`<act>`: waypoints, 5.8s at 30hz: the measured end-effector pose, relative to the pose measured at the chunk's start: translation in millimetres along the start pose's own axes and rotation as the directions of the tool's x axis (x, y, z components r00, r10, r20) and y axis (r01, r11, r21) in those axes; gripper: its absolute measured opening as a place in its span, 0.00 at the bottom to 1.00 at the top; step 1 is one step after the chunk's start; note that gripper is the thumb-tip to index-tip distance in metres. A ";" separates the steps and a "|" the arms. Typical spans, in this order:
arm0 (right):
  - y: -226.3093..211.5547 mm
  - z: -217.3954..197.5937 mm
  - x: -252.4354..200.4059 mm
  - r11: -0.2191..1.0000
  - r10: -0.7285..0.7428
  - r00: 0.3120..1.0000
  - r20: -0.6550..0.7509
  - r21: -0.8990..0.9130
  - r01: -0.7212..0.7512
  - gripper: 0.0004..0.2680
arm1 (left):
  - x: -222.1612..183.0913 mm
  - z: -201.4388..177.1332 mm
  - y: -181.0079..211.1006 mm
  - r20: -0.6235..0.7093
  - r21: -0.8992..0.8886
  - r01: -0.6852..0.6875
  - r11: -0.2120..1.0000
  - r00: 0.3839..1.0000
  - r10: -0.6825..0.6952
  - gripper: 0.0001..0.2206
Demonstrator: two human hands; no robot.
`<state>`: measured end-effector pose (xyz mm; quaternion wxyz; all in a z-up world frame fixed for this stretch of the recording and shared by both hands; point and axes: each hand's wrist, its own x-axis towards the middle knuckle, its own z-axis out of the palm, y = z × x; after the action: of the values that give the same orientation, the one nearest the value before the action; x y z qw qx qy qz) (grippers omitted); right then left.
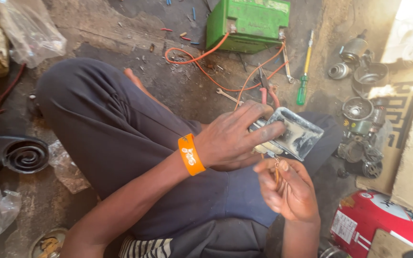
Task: The person sits on the floor and twists two orange wires together by hand. They then connect the twisted wires to a small cylindrical electrical component and use a screwdriver to tighten a terminal screw on the component.
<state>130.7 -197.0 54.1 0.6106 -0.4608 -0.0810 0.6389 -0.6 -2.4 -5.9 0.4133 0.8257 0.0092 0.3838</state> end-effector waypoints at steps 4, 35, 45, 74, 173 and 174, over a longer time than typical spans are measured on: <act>-11.6 2.5 -1.4 0.926 -0.052 0.998 0.046 -0.372 0.065 0.24 | 1.2 0.6 3.0 -0.014 0.008 0.016 1.000 1.000 -0.016 0.27; -30.5 29.4 1.0 -0.043 -0.555 0.829 0.074 -0.997 0.060 0.05 | 3.7 -0.8 6.1 0.000 0.200 0.017 0.980 1.000 -0.018 0.32; -9.4 -14.2 -3.7 0.768 0.178 0.980 0.089 0.610 -0.195 0.10 | 0.6 5.5 1.7 -0.118 0.305 -0.123 0.945 0.979 0.165 0.16; -38.5 18.3 39.9 0.501 -0.499 0.864 0.067 -0.791 0.351 0.25 | 11.5 -12.0 1.9 -0.191 -0.134 0.230 0.964 0.949 -0.253 0.43; 13.4 -78.4 167.9 0.771 -0.476 0.871 -0.119 -0.534 0.349 0.10 | 103.9 -28.1 -133.2 -0.650 -0.087 0.421 0.903 0.662 -0.372 0.14; 13.8 -77.4 168.8 0.765 -0.471 0.876 -0.110 -0.545 0.343 0.10 | 103.8 -27.9 -132.0 -0.664 -0.053 0.415 0.908 0.665 -0.343 0.14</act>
<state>203.0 -91.5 -81.3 0.5963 -0.6503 -0.2711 0.3848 94.6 137.8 -21.8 0.4106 0.6363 0.3454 0.5543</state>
